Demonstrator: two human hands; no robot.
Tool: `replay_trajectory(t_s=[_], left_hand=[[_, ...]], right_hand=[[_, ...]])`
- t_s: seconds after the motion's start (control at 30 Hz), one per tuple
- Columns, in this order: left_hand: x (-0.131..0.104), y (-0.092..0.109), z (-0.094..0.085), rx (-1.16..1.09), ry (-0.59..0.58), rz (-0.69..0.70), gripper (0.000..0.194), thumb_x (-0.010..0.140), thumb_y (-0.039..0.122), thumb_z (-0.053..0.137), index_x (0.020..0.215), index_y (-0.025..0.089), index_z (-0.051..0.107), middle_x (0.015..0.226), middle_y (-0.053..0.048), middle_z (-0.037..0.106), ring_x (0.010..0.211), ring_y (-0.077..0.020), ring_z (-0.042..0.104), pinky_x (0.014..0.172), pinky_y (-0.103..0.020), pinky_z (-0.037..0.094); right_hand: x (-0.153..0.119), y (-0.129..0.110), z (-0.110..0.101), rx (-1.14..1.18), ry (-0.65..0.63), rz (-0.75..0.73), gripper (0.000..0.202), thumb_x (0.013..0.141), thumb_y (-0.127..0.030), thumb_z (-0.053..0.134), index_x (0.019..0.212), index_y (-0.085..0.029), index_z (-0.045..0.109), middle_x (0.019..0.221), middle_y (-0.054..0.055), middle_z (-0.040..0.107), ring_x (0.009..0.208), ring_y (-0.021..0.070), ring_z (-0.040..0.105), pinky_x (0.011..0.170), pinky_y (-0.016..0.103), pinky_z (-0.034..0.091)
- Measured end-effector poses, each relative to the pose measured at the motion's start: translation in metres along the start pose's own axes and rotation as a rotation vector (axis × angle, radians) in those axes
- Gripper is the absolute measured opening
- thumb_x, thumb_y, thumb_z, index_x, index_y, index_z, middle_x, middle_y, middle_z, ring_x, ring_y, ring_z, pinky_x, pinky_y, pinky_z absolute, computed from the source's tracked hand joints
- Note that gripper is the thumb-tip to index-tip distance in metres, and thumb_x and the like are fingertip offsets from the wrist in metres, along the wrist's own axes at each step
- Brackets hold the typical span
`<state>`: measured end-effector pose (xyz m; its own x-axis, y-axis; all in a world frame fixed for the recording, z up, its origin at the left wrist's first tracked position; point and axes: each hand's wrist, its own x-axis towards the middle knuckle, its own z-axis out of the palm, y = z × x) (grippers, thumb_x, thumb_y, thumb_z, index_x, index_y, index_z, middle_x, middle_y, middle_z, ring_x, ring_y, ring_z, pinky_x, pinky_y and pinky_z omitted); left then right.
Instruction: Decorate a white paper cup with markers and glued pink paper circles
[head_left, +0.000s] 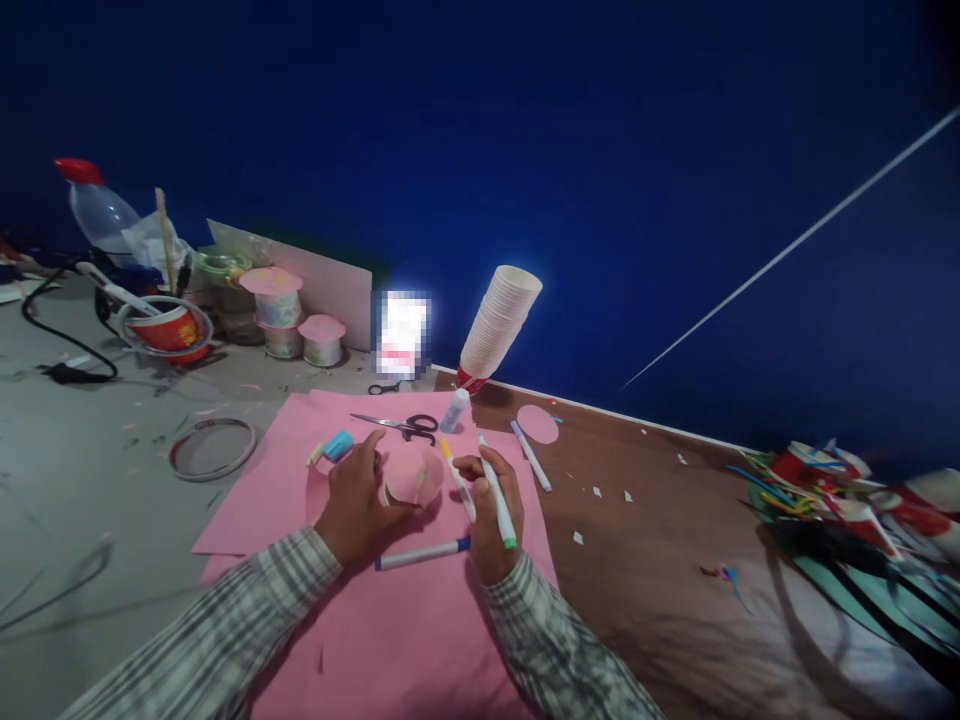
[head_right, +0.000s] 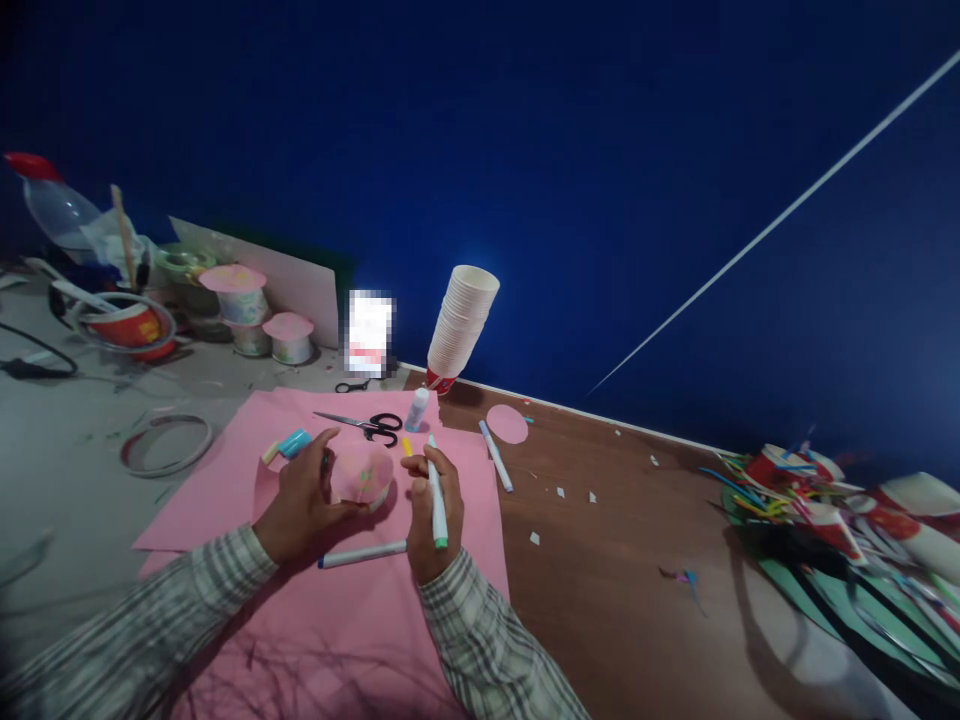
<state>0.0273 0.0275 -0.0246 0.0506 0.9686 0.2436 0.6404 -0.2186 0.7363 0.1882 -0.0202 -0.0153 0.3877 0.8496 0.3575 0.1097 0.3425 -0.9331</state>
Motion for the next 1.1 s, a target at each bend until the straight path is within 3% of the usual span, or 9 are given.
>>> replay_trajectory(t_s=[0.13, 0.23, 0.33, 0.43, 0.67, 0.8, 0.97, 1.1], left_hand=[[0.0, 0.002, 0.007, 0.131, 0.059, 0.022, 0.092, 0.025, 0.06, 0.075, 0.107, 0.025, 0.047, 0.089, -0.001, 0.058, 0.084, -0.0283, 0.056, 0.075, -0.045, 0.041], [0.001, 0.005, 0.01, 0.21, 0.013, 0.05, 0.069, 0.032, 0.062, 0.072, 0.089, 0.026, 0.056, 0.078, 0.0, 0.06, 0.079, -0.0276, 0.056, 0.068, -0.039, 0.039], [0.0, 0.011, 0.009, 0.222, -0.011, 0.076, 0.05, 0.043, 0.059, 0.069, 0.08, 0.027, 0.058, 0.07, 0.002, 0.058, 0.075, -0.0248, 0.055, 0.066, -0.036, 0.037], [-0.001, 0.014, 0.003, 0.182, -0.006, 0.071, 0.046, 0.049, 0.053, 0.068, 0.085, 0.028, 0.059, 0.069, 0.003, 0.056, 0.073, -0.0226, 0.054, 0.065, -0.035, 0.037], [0.005, 0.011, -0.01, 0.08, -0.116, 0.129, 0.023, 0.052, 0.042, 0.063, 0.068, 0.026, 0.058, 0.068, 0.004, 0.048, 0.063, -0.017, 0.05, 0.057, -0.032, 0.04], [0.006, 0.006, -0.012, 0.081, -0.161, 0.15, 0.036, 0.053, 0.043, 0.065, 0.086, 0.028, 0.059, 0.071, 0.005, 0.049, 0.067, -0.0179, 0.05, 0.062, -0.033, 0.041], [0.005, -0.013, -0.018, 0.103, -0.278, 0.123, 0.083, 0.039, 0.045, 0.075, 0.115, 0.033, 0.046, 0.087, 0.004, 0.05, 0.084, -0.0238, 0.05, 0.076, -0.039, 0.042], [0.007, -0.017, -0.023, 0.085, -0.191, 0.088, 0.099, 0.032, 0.043, 0.077, 0.122, 0.03, 0.037, 0.093, 0.002, 0.048, 0.091, -0.0271, 0.048, 0.083, -0.045, 0.04]], right_hand=[[0.0, -0.003, 0.0, -0.044, -0.046, -0.045, 0.032, 0.082, -0.028, 0.047, 0.113, -0.022, 0.052, 0.091, 0.006, 0.069, 0.086, 0.0257, 0.064, 0.065, 0.039, 0.055], [-0.002, -0.006, 0.001, -0.09, -0.058, -0.116, 0.03, 0.081, -0.023, 0.048, 0.111, -0.022, 0.053, 0.087, 0.005, 0.07, 0.082, 0.0249, 0.065, 0.071, 0.042, 0.053], [-0.003, -0.006, 0.001, -0.113, -0.067, -0.135, 0.031, 0.081, -0.021, 0.049, 0.111, -0.023, 0.053, 0.087, 0.005, 0.069, 0.081, 0.0249, 0.064, 0.071, 0.043, 0.054], [-0.004, -0.004, 0.001, -0.105, -0.062, -0.089, 0.032, 0.08, -0.023, 0.049, 0.112, -0.023, 0.052, 0.092, 0.005, 0.067, 0.086, 0.0259, 0.064, 0.07, 0.044, 0.055], [-0.003, -0.004, 0.001, -0.103, -0.092, -0.05, 0.032, 0.08, -0.025, 0.049, 0.113, -0.026, 0.052, 0.097, 0.006, 0.066, 0.089, 0.0263, 0.064, 0.07, 0.043, 0.057], [-0.003, -0.005, 0.001, -0.096, -0.084, -0.056, 0.032, 0.08, -0.024, 0.049, 0.112, -0.026, 0.052, 0.096, 0.006, 0.066, 0.086, 0.0257, 0.063, 0.07, 0.043, 0.056], [-0.002, -0.004, -0.001, -0.103, -0.069, -0.056, 0.033, 0.078, -0.023, 0.051, 0.111, -0.026, 0.054, 0.095, 0.005, 0.066, 0.082, 0.0242, 0.062, 0.067, 0.042, 0.057], [-0.002, -0.004, -0.002, -0.121, -0.11, -0.061, 0.036, 0.078, -0.023, 0.051, 0.114, -0.027, 0.052, 0.099, 0.005, 0.064, 0.088, 0.0252, 0.062, 0.07, 0.043, 0.057]])
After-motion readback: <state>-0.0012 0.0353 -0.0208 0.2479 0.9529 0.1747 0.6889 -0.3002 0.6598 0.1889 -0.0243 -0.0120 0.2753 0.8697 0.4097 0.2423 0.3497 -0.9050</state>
